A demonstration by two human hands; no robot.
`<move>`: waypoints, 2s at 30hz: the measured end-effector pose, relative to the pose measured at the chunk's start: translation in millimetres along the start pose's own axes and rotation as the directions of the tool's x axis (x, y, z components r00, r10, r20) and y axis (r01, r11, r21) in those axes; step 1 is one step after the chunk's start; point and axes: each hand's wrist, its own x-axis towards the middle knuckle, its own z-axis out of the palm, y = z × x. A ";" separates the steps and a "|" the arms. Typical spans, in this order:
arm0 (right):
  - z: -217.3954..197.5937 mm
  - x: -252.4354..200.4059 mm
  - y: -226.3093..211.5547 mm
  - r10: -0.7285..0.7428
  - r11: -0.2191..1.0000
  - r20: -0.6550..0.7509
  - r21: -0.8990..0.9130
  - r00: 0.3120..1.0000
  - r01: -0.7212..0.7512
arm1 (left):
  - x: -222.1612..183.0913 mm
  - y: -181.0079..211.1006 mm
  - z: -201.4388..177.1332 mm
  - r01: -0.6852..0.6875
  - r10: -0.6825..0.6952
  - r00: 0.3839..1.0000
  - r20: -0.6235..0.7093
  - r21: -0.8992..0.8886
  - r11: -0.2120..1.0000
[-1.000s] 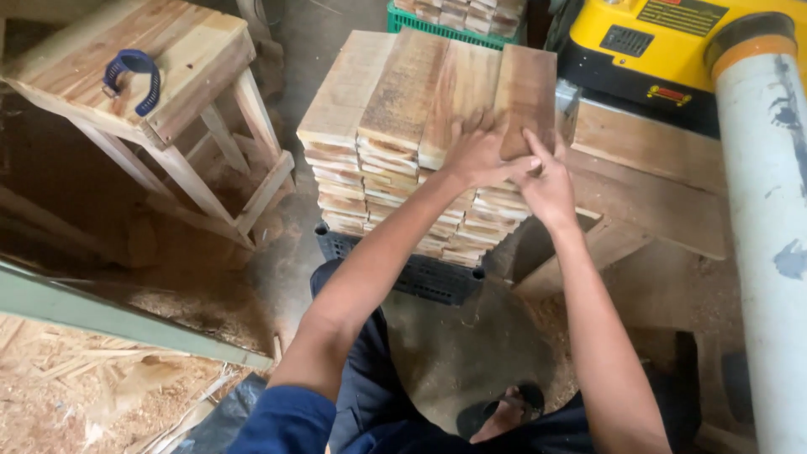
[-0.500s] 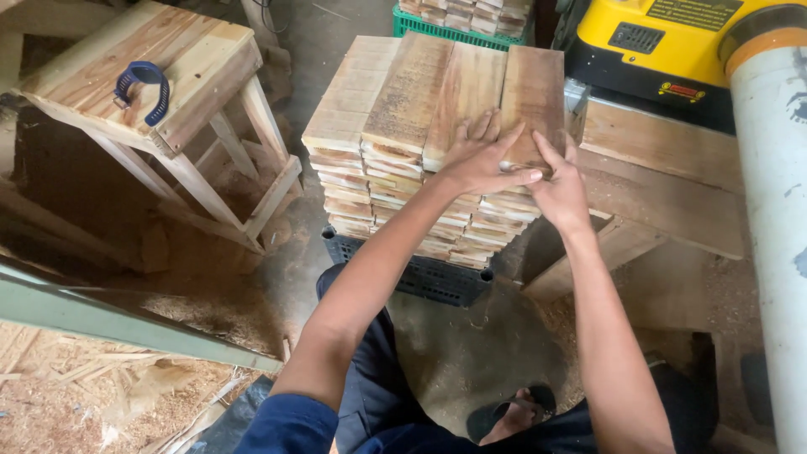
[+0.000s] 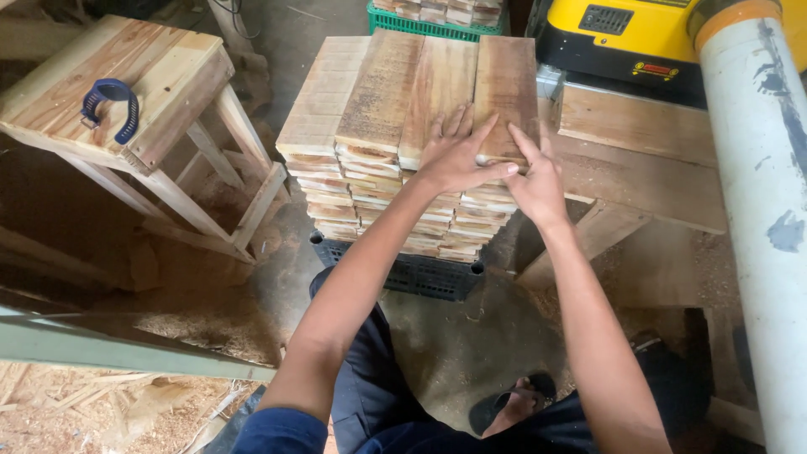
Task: Feeding wooden boards into a thickness planer to smooth and level their surfaces.
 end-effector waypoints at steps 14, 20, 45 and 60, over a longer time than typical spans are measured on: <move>4.8 0.5 11.1 -0.082 0.995 -0.052 0.044 0.995 0.084 | 3.1 -0.2 7.0 0.031 -0.031 0.999 -0.028 -0.013 0.999; 7.9 -1.9 13.0 -0.086 0.992 -0.067 0.082 0.994 0.091 | 0.7 3.0 5.9 0.038 -0.039 0.997 -0.060 -0.015 0.999; -11.4 -8.1 -6.4 -0.013 0.989 -0.022 0.147 1.000 0.016 | 15.7 3.4 11.2 0.031 -0.032 0.997 -0.064 -0.020 0.999; -100.8 42.8 141.8 0.460 0.884 -0.034 -0.072 0.887 -0.461 | 149.9 155.0 87.4 -0.157 0.142 0.985 0.098 0.181 0.971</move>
